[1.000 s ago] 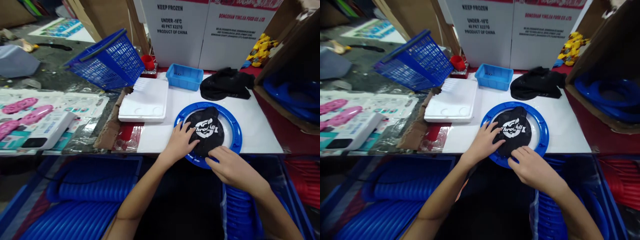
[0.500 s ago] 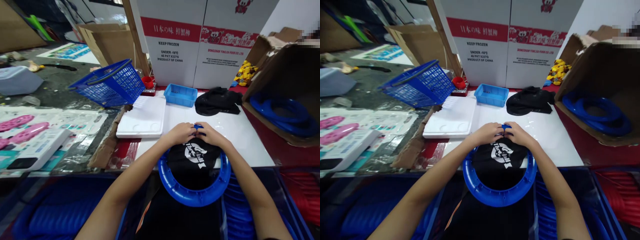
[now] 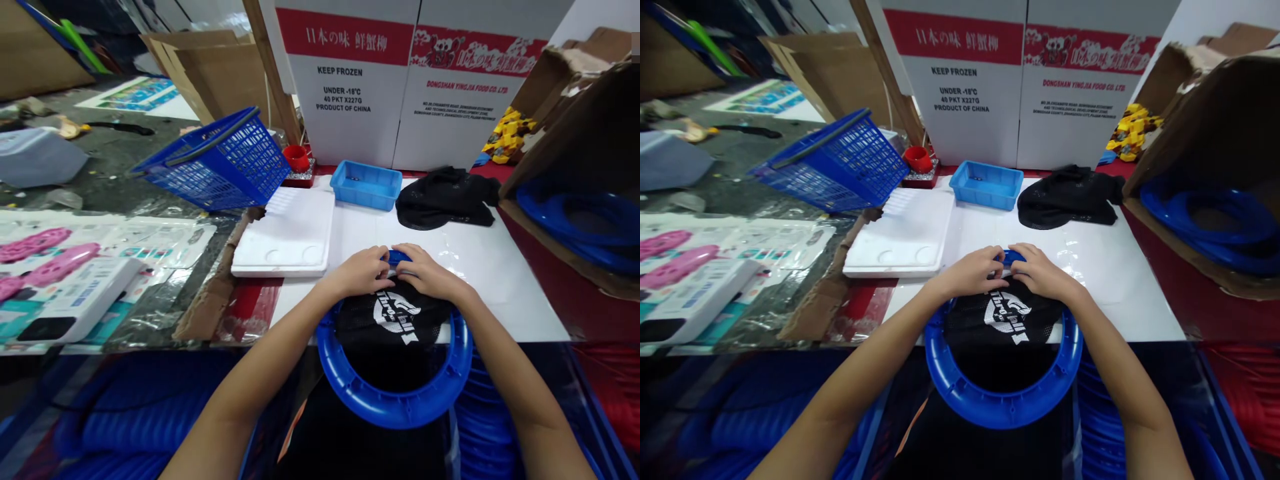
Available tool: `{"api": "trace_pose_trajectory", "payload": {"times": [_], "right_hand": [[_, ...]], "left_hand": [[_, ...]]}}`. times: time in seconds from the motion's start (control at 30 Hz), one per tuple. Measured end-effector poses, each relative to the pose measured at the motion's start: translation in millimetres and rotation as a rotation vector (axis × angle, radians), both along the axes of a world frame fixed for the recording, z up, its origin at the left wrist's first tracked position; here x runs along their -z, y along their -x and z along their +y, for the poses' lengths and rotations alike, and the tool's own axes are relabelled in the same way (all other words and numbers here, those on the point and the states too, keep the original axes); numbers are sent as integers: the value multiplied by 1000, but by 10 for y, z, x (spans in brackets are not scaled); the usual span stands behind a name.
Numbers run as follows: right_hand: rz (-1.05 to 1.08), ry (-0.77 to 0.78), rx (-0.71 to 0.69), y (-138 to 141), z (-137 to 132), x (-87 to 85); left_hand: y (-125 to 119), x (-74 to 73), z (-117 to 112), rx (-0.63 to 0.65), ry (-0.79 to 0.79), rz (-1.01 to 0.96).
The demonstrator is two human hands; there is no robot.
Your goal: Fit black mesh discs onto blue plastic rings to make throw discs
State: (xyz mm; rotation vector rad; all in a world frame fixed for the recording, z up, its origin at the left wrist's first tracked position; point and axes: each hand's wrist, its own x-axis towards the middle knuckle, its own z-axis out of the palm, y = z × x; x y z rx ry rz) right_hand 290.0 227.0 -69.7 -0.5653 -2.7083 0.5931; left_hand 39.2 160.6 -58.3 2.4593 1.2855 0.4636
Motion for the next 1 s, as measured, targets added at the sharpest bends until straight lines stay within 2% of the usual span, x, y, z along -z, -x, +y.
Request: {"api": "trace_pose_trajectory", "payload": {"times": [0.1, 0.2, 0.37, 0.43, 0.7, 1.0], "right_hand": [[-14, 73, 1, 10, 45, -69], [-64, 167, -8, 26, 136, -161], [-12, 440, 8, 77, 258, -274], [46, 497, 34, 98, 258, -272], [261, 509, 226, 143, 222, -128], [253, 547, 242, 200, 283, -79]], "left_hand": [[36, -33, 15, -34, 98, -194], [54, -57, 44, -73, 121, -343], [43, -48, 77, -163, 160, -486], [25, -37, 80, -179, 161, -498], [-39, 43, 112, -217, 106, -498], [-26, 105, 127, -192, 29, -444]]}}
